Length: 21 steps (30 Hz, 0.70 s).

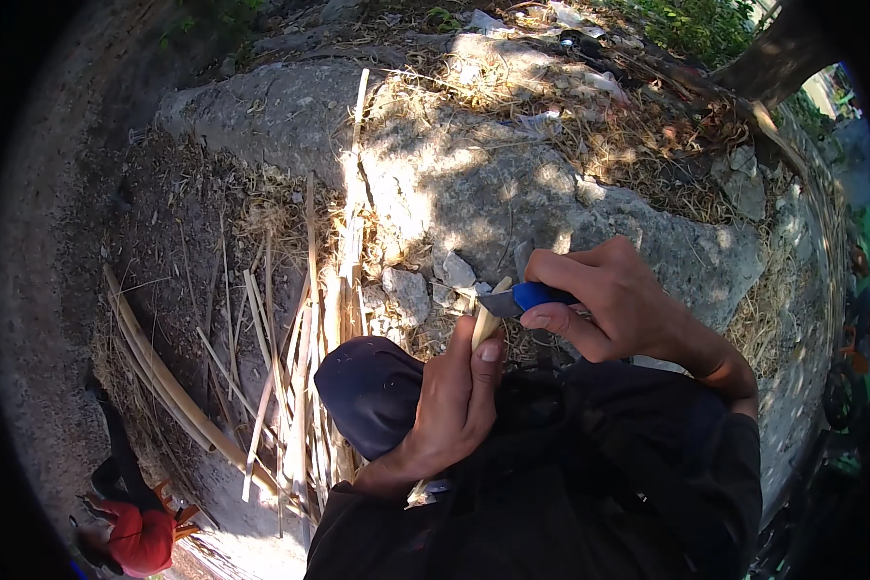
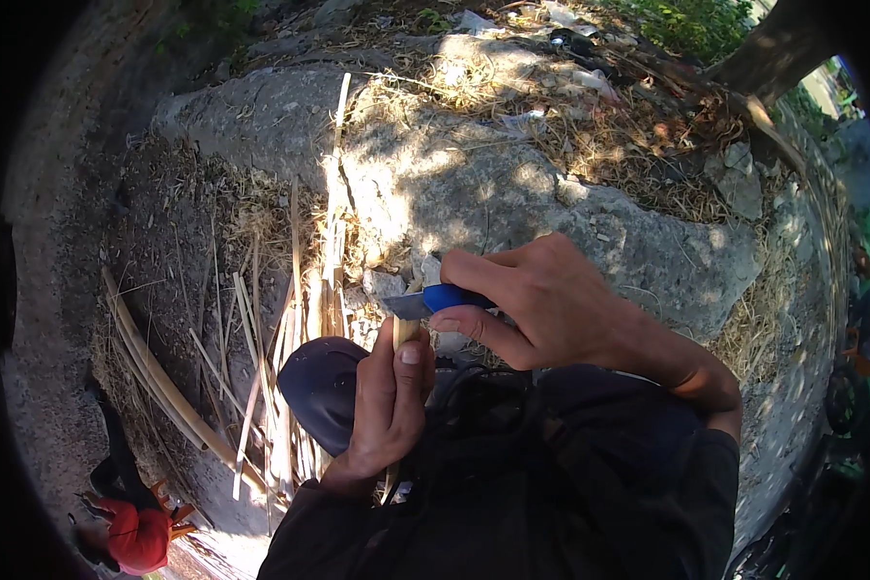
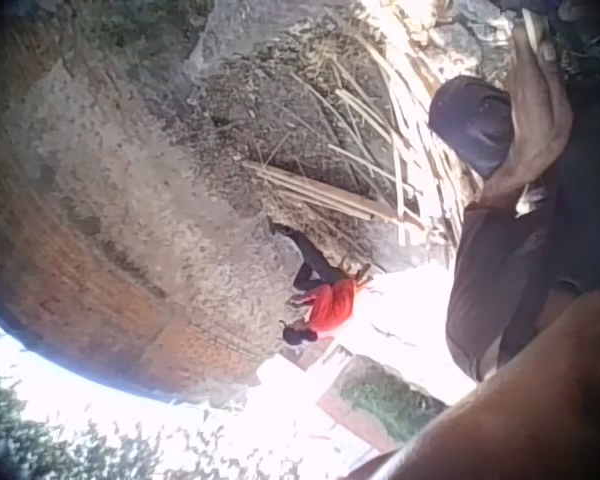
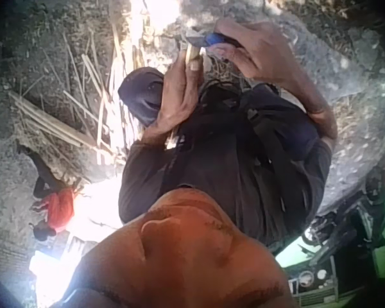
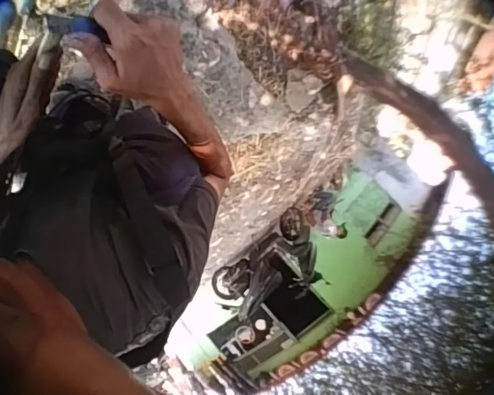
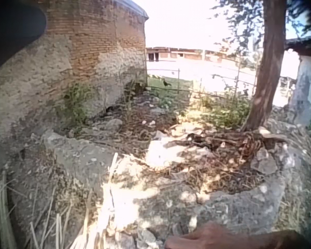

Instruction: The person whittles a bamboo stick using a utility knife.

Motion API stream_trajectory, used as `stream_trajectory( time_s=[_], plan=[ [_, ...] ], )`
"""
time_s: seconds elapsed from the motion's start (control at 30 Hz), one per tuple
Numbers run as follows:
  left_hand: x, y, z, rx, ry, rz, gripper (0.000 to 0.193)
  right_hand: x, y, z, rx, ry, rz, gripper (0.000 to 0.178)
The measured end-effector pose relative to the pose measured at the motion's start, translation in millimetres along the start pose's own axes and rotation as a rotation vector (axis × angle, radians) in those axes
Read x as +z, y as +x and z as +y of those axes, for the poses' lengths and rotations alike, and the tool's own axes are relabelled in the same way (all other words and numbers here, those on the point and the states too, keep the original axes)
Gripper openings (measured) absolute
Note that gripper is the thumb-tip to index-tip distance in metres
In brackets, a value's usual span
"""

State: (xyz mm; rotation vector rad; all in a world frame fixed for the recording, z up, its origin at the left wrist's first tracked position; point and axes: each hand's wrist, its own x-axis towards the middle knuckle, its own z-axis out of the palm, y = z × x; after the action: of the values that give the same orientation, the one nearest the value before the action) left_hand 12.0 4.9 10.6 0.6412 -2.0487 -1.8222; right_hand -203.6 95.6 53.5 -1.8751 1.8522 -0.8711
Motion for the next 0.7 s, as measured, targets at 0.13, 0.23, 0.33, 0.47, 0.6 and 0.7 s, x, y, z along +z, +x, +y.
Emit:
stream_trajectory(
  time_s=[0.13, 0.23, 0.33, 0.47, 0.6, 0.7],
  plan=[
    [3, 3, 3, -0.005, 0.131, 0.027, 0.014, 4, 1, 1, 0.005, -0.035, 0.036, 0.033],
    [10, 2, -2, 0.139, 0.248, 0.156, 0.012, 7, 3, 6, 0.013, -0.009, 0.053, 0.03],
    [8, 5, 6, -0.048, 0.229, 0.095, 0.012, 9, 4, 10, -0.008, -0.028, 0.083, 0.031],
    [14, 7, -9, 0.091, 0.263, 0.181, 0.012, 10, 2, 16, 0.045, -0.005, 0.055, 0.032],
    [12, 12, -12, 0.004, 0.254, 0.088, 0.014, 18, -1, 28, 0.04, 0.055, 0.098, 0.028],
    [11, 10, -7, -0.044, 0.233, 0.071, 0.018, 19, -1, 32, 0.068, 0.088, 0.062, 0.033]
  ],
)
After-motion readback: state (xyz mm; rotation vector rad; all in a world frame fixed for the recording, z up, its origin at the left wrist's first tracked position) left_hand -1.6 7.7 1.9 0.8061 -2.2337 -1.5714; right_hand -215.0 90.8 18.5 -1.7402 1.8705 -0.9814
